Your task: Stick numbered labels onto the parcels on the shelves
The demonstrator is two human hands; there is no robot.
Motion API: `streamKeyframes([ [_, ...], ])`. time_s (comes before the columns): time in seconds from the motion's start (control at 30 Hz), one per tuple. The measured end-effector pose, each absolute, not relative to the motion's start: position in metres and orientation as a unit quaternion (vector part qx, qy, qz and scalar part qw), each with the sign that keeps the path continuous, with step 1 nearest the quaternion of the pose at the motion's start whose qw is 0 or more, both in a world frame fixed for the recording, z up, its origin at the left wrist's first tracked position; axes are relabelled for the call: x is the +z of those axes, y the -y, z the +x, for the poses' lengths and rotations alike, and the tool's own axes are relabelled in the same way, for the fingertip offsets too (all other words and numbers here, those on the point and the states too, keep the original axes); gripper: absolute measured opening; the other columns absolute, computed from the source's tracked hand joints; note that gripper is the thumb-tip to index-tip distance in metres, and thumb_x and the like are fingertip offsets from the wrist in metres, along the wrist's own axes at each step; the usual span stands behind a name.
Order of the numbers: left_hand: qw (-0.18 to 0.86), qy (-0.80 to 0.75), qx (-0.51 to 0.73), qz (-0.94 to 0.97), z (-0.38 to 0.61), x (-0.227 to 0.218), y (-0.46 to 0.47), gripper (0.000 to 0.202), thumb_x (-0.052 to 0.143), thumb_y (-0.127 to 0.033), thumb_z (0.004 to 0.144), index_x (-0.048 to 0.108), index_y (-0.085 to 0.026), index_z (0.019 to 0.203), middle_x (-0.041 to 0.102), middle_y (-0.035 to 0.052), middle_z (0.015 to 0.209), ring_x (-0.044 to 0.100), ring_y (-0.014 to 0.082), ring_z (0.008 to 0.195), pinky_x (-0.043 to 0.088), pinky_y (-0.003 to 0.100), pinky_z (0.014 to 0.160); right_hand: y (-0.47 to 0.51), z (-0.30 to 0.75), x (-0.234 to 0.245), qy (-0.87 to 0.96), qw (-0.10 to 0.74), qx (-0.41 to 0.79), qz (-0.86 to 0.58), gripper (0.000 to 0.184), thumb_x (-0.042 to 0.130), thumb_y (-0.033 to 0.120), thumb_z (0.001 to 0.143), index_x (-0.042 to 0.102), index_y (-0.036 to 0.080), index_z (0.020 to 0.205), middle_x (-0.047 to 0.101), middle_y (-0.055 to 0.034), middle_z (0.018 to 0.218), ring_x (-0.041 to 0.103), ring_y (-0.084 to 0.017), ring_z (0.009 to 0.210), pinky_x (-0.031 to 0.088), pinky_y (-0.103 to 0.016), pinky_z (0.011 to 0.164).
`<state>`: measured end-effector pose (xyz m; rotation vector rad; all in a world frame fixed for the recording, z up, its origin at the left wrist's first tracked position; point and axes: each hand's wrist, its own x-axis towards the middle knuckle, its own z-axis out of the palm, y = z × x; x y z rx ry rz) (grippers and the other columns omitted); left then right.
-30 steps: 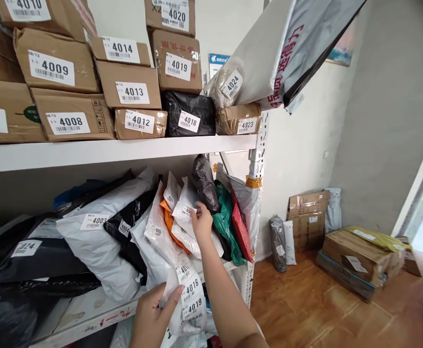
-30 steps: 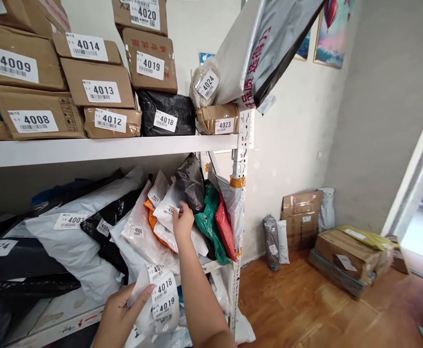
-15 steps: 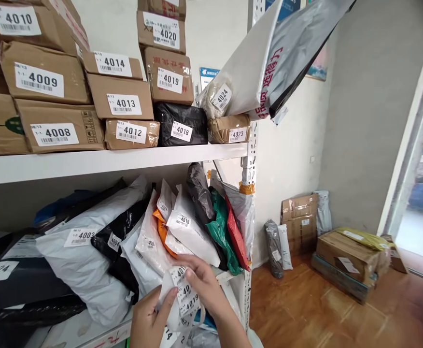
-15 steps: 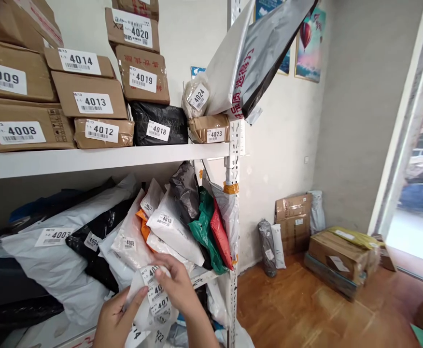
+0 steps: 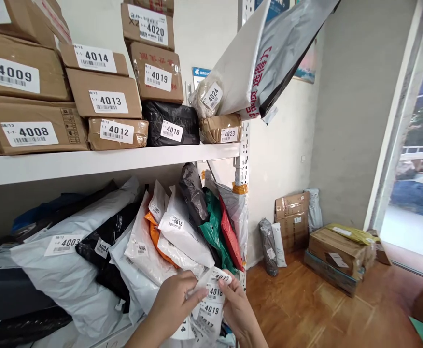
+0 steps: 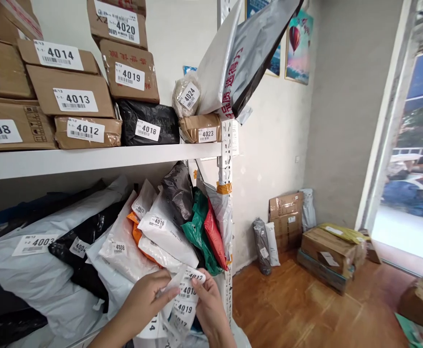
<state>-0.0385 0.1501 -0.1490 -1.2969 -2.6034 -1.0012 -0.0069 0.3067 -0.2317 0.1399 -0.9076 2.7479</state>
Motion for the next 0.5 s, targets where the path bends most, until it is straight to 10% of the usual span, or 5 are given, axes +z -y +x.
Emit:
streamKeyframes([
  [0.3,0.289,0.917,-0.200,-0.186,-0.106,0.017,-0.186,0.063,0.037,-0.065,0.082,0.043,-0.026,0.131,0.067,0.0083,0.105,0.064,0.0269,0.086,0.049,0.034,0.067,-0.323,-0.044,-0.162,0.270,0.218,0.935,0.066,0.031,0.085,0.027,0.054,0.069,0.021,0.080,0.072,-0.0002,0.072,0.065,-0.015,0.065,0.052,-0.030,0.072],
  [0.5,0.181,0.942,-0.080,-0.272,-0.167,0.028,-0.197,0.045,0.041,-0.039,0.086,0.051,-0.024,0.127,0.064,0.0096,0.122,0.059,0.0278,0.110,0.046,0.035,0.086,-0.310,-0.093,-0.104,0.268,0.237,0.928,0.106,0.033,0.081,0.037,0.058,0.067,0.019,0.082,0.073,-0.0017,0.075,0.065,-0.016,0.067,0.052,-0.029,0.067],
])
